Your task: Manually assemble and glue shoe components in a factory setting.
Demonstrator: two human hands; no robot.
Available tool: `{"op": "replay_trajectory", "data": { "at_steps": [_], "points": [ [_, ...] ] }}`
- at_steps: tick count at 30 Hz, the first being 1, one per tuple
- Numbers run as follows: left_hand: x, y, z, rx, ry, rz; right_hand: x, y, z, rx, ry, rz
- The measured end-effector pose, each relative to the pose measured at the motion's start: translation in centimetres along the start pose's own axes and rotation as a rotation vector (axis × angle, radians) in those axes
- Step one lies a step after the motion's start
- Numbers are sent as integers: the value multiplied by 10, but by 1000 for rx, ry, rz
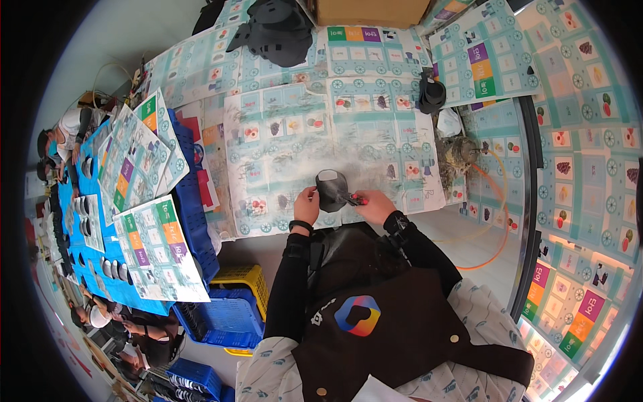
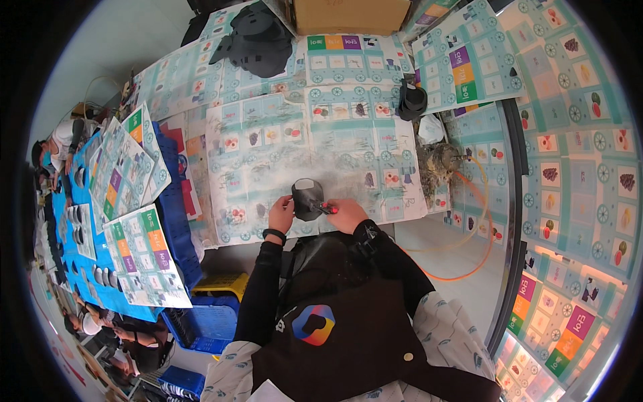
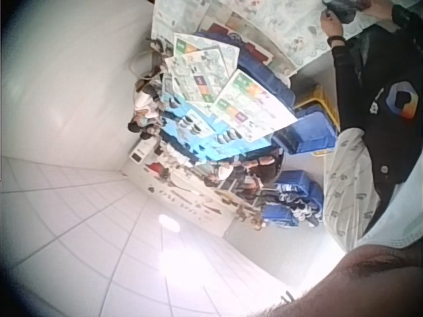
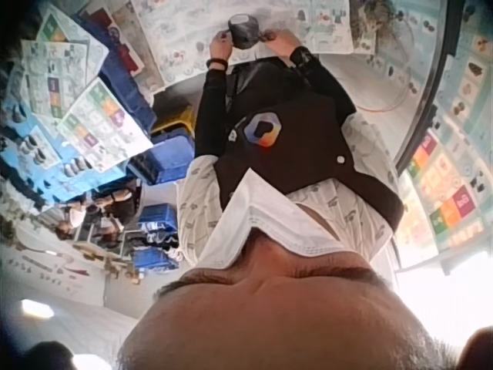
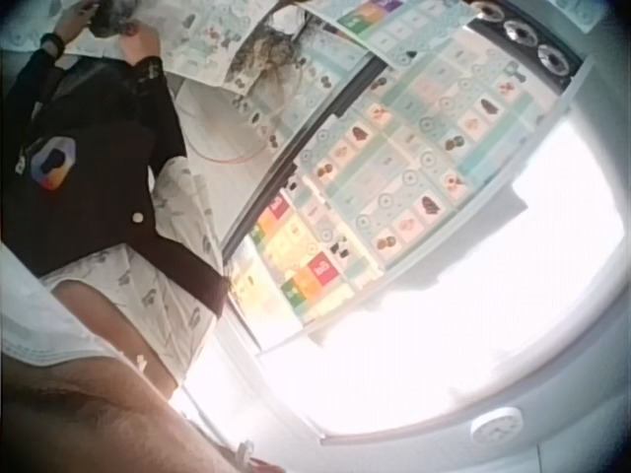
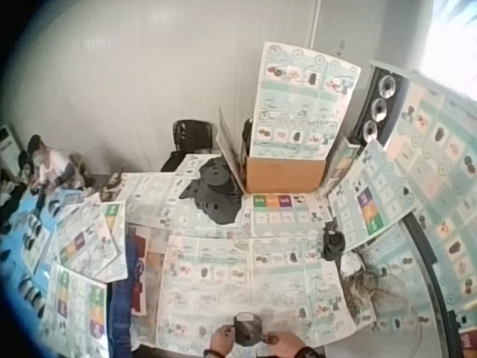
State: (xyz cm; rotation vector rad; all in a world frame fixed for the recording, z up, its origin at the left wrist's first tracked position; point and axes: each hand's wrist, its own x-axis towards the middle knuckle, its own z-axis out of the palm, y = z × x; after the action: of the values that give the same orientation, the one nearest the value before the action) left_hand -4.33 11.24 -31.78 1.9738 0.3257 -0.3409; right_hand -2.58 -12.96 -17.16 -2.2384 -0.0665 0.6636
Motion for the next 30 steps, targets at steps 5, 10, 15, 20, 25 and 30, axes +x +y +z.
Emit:
{"op": "replay_trajectory", "data": {
  "at_steps": [5, 10, 15, 20, 25, 30],
  "points": [
    [-3, -4, -2, -42, 4, -26, -2, -9, -4, 46, -20, 145],
    [-6, 4, 0, -117, 30, -51, -7, -2, -1, -28, -77, 42],
    [-7, 12, 2, -121, 26, -27, -11, -2, 1, 104, -53, 123],
    [-6, 14, 2, -105, 25, -14, -14, 12, 13, 221, -156, 152],
    [-9, 24, 3, -125, 10, -3, -9, 18, 5, -91, 35, 99],
    [-13, 37, 5, -136, 4, -8, -11, 2, -5, -67, 135, 157]
  ]
}}
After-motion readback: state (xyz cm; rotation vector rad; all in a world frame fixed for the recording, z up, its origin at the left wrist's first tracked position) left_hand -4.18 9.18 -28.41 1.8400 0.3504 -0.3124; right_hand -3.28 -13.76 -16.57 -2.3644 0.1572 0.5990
